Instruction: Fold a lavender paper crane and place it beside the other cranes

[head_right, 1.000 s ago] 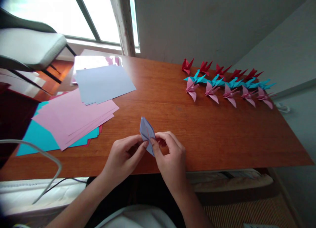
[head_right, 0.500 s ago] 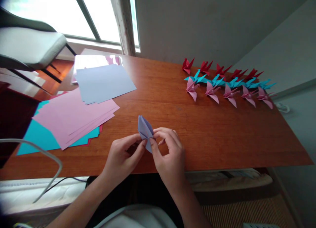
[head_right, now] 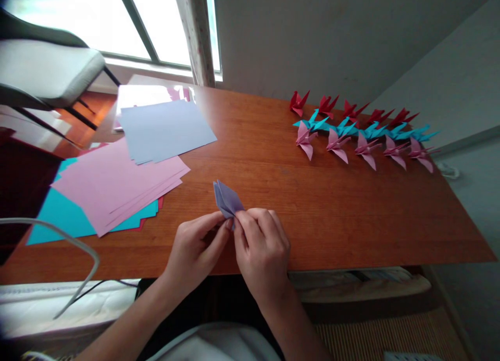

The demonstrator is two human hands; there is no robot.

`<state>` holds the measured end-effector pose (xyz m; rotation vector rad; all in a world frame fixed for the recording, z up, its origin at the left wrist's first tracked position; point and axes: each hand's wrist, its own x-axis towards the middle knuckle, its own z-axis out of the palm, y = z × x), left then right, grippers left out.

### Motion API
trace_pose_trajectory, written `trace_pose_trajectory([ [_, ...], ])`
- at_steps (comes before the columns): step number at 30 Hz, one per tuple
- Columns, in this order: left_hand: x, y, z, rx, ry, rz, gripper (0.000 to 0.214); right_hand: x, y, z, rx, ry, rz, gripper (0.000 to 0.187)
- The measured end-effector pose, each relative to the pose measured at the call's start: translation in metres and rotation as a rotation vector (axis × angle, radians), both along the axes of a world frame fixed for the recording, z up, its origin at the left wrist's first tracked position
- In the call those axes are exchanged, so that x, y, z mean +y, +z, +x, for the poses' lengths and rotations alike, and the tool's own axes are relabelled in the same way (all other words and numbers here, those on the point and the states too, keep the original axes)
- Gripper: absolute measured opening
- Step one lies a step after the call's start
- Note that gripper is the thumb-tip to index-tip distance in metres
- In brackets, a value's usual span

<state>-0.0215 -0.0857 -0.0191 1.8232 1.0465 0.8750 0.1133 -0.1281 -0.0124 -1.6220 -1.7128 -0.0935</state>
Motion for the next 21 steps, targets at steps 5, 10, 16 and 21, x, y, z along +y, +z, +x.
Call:
trace_pose_trajectory([
  [5,0.001,0.001,0.000,-0.010,0.001,-0.021,0.016,-0.002,0.001,-0.003,0.012,0.016,0.023,0.015],
  [10,0.002,0.002,-0.003,-0.056,-0.043,-0.034,0.016,-0.003,-0.001,-0.006,0.056,0.036,0.000,0.018],
  [16,0.002,0.001,-0.005,-0.079,-0.079,-0.002,0.016,-0.002,-0.001,0.000,0.085,0.067,-0.036,0.017],
  [21,0.002,0.002,-0.005,-0.092,-0.098,-0.001,0.018,-0.002,0.002,0.005,0.144,0.103,-0.075,0.017],
])
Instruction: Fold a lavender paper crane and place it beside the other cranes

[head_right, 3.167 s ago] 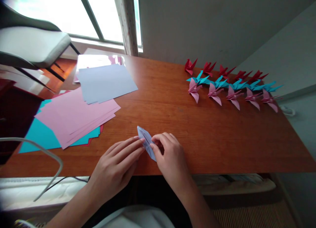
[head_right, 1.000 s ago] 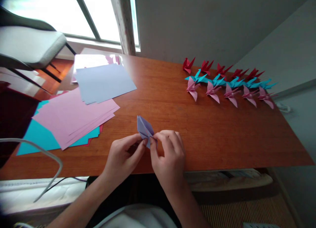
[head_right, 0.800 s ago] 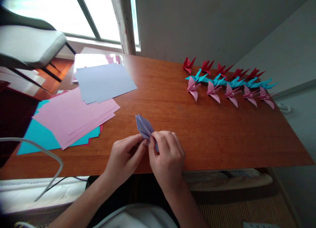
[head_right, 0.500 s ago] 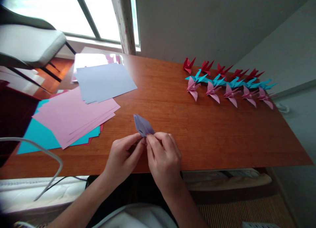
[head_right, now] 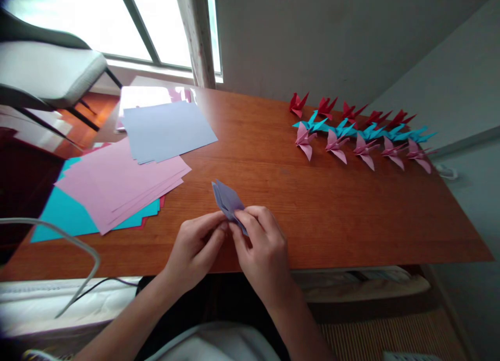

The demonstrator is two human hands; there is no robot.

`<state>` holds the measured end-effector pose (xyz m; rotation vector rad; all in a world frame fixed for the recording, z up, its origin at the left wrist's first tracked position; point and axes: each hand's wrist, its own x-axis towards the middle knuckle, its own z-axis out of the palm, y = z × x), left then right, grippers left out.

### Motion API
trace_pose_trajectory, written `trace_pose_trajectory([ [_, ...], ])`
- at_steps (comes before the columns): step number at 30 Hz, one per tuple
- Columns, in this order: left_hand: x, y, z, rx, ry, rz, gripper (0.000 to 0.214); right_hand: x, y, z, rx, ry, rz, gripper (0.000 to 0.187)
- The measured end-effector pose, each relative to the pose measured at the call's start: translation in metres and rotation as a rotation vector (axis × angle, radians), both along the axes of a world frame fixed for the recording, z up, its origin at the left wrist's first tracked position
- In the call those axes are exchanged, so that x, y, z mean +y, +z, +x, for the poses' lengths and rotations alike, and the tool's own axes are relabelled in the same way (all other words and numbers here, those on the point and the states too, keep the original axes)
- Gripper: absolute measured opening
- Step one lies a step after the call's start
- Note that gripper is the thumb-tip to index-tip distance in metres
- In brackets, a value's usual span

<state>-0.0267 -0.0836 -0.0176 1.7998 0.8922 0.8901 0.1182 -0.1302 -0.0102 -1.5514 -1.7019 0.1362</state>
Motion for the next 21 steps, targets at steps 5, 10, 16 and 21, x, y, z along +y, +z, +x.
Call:
trace_pose_trajectory([
  [5,0.0000,0.0010,0.0009,0.005,-0.011,-0.035,0.017,0.0003,0.0019,0.0009,0.022,0.009,-0.042,0.021],
  [10,-0.0004,0.0005,0.0015,0.050,0.012,-0.029,0.016,0.0010,0.0026,-0.0010,-0.027,-0.013,-0.019,0.021],
  [16,-0.0014,0.0015,0.0021,0.085,0.032,0.001,0.017,0.0005,0.0027,-0.0005,-0.045,-0.022,-0.006,0.022],
  [21,-0.0019,0.0018,0.0039,0.100,0.052,0.023,0.017,0.0004,0.0018,0.0015,-0.030,-0.053,-0.007,0.021],
])
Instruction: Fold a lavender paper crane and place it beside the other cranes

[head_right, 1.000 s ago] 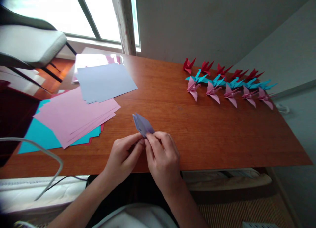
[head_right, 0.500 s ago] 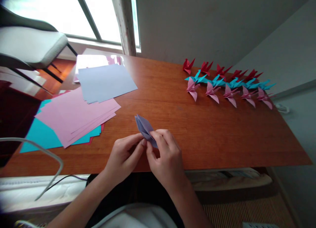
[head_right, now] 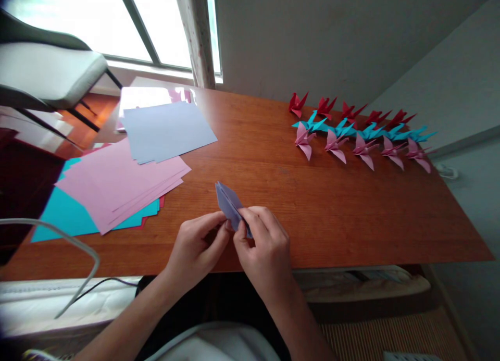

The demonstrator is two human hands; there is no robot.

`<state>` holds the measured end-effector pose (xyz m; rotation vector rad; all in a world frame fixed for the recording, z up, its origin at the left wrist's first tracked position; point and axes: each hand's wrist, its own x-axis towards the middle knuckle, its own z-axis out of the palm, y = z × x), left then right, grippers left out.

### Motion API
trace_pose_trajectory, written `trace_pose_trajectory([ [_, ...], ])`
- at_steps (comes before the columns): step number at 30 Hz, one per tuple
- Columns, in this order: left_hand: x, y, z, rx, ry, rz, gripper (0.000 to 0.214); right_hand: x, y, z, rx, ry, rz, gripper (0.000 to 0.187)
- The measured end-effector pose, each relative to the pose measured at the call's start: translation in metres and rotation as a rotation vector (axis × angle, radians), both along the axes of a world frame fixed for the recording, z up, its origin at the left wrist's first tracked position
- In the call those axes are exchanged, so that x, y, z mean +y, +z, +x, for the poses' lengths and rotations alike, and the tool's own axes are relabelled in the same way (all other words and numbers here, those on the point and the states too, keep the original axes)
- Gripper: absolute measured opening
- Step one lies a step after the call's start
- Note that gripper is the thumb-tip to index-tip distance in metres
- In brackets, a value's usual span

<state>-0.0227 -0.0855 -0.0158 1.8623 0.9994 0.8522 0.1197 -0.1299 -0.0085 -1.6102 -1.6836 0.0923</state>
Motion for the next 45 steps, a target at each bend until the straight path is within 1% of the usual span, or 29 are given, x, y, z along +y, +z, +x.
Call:
trace_pose_trajectory([
  [7,0.002,0.002,0.001,-0.059,0.046,0.000,0.015,0.001,0.003,0.000,0.179,0.005,-0.056,0.015],
  [10,0.003,0.002,0.000,-0.113,0.060,-0.025,0.013,0.000,0.005,0.001,0.242,0.029,-0.062,0.015],
  [13,0.003,0.001,-0.001,-0.182,0.070,-0.050,0.016,-0.001,0.007,0.002,0.310,0.057,-0.105,0.013],
  [16,0.001,0.000,-0.001,-0.215,0.104,-0.089,0.018,-0.002,0.006,0.002,0.374,0.061,-0.147,0.012],
  [21,-0.002,-0.002,-0.001,-0.309,0.182,-0.108,0.013,-0.003,0.003,-0.001,0.504,0.057,-0.154,0.013],
  [25,-0.003,-0.003,-0.004,-0.339,0.143,-0.108,0.008,-0.004,0.000,-0.003,0.618,0.086,-0.190,0.011],
  [27,-0.003,-0.003,-0.006,-0.363,0.114,-0.107,0.010,-0.004,-0.001,-0.004,0.685,0.114,-0.213,0.011],
  [32,-0.005,-0.003,-0.009,-0.445,0.053,-0.157,0.012,-0.004,-0.002,-0.005,0.904,0.206,-0.270,0.020],
  [34,-0.005,-0.003,-0.009,-0.456,0.056,-0.159,0.013,-0.004,-0.003,-0.006,0.925,0.212,-0.278,0.021],
  [39,-0.005,-0.004,-0.007,-0.473,0.096,-0.153,0.011,-0.004,-0.004,-0.006,0.897,0.180,-0.279,0.021],
  [45,-0.003,-0.003,-0.006,-0.489,0.128,-0.144,0.014,-0.003,-0.005,-0.007,0.924,0.159,-0.278,0.021],
])
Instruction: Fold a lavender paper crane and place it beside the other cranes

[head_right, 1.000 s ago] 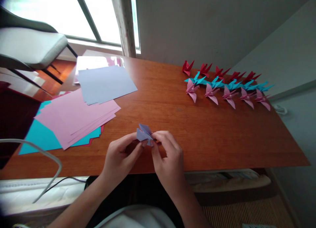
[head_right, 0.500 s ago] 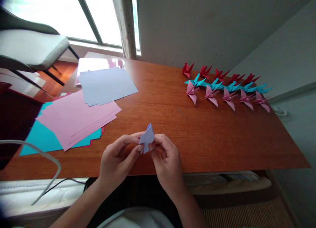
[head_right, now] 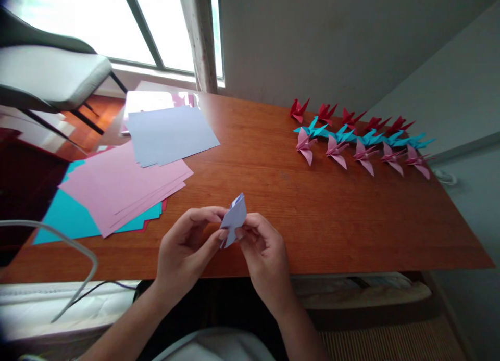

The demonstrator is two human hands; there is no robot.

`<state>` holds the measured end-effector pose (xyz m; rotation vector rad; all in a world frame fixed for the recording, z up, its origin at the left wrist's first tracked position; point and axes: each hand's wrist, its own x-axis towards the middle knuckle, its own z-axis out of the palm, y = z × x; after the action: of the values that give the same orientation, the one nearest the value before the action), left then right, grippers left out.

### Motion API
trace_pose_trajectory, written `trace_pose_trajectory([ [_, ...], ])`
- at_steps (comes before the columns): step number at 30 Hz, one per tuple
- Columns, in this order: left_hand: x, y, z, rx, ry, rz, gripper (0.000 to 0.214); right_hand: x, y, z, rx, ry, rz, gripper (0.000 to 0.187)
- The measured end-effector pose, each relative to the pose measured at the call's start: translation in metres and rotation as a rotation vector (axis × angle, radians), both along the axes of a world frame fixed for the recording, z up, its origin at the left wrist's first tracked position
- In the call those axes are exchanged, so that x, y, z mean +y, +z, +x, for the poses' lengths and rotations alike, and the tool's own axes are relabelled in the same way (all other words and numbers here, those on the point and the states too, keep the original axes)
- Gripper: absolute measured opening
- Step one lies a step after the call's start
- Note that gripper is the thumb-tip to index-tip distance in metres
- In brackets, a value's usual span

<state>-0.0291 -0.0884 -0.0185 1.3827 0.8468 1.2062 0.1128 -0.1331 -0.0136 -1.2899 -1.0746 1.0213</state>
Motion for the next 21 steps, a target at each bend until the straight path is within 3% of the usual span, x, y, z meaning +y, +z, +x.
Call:
trace_pose_trajectory([
  [13,0.0035,0.0008,-0.0014,0.104,0.008,0.100,0.010,-0.0007,-0.0026,0.0003,0.060,0.001,0.009,0.013],
  [21,0.0009,-0.0060,0.0008,0.018,0.003,-0.093,0.024,-0.0015,-0.0062,0.0018,-0.100,-0.024,-0.080,0.012],
])
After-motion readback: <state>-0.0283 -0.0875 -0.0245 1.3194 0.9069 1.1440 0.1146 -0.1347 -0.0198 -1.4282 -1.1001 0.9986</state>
